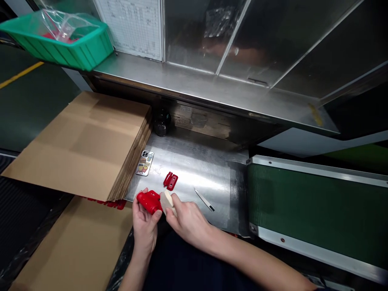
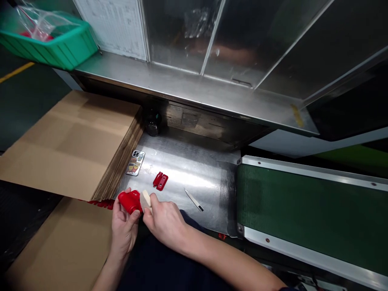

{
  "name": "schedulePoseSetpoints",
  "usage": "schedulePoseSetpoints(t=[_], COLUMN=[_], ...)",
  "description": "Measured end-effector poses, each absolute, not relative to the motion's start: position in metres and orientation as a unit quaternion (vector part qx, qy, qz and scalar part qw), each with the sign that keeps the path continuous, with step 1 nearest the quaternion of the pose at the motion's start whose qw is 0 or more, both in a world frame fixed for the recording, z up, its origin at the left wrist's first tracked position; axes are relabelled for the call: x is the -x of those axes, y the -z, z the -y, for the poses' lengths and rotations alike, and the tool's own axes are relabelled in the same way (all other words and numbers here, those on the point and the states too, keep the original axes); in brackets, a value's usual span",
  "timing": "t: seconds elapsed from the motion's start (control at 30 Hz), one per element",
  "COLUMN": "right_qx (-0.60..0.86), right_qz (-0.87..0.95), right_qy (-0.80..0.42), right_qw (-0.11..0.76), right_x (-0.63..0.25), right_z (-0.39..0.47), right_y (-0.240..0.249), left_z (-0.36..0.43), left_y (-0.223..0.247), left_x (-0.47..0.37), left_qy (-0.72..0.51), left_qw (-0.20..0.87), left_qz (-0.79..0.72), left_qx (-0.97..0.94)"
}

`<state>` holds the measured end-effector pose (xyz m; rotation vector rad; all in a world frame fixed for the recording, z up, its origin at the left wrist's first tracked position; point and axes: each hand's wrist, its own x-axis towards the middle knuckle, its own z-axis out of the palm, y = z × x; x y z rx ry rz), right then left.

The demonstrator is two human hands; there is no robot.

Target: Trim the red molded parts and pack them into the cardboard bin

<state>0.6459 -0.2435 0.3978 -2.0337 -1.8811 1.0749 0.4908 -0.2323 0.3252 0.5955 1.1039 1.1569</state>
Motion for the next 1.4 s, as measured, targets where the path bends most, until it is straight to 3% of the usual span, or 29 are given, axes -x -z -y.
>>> schedulePoseSetpoints(t=[0.57, 0.77, 0.93, 1.13, 1.3, 1.4], right_qx=[0.674, 0.801, 0.842, 0.905, 0.838, 0.853], right_qz=[0.642, 0.469, 0.379, 0.324, 0.330, 0.218], right_qy=[-0.360, -0.373, -0.384, -0.260, -0.407, -0.452], right_qw=[0.060, -0.013, -0.004, 0.091, 0.154, 0.144], right_x=[-0.638, -0.715, -0.794, -0.788, -0.733, -0.708], right_z=[0.239, 0.208, 0.208, 0.272, 0.399, 0.483], right_y=[-0.405, -0.315, -0.230, -0.204, -0.183, -0.163], left_z=[0.229, 0.235, 0.240, 0.251, 0.266, 0.272], left_y=[-0.326, -0.348, -0.363, -0.355, -0.359, -0.354], left_x=[-0.485, -0.470, -0.461, -0.436, -0.415, -0.406], left_qy=[-0.510, -0.513, -0.471, -0.432, -0.415, -0.397], left_qw=[0.665, 0.736, 0.791, 0.833, 0.810, 0.784], left_qz=[-0.486, -0.381, -0.333, -0.282, -0.361, -0.415], left_qx=[-0.248, -0.222, -0.205, -0.198, -0.206, -0.234])
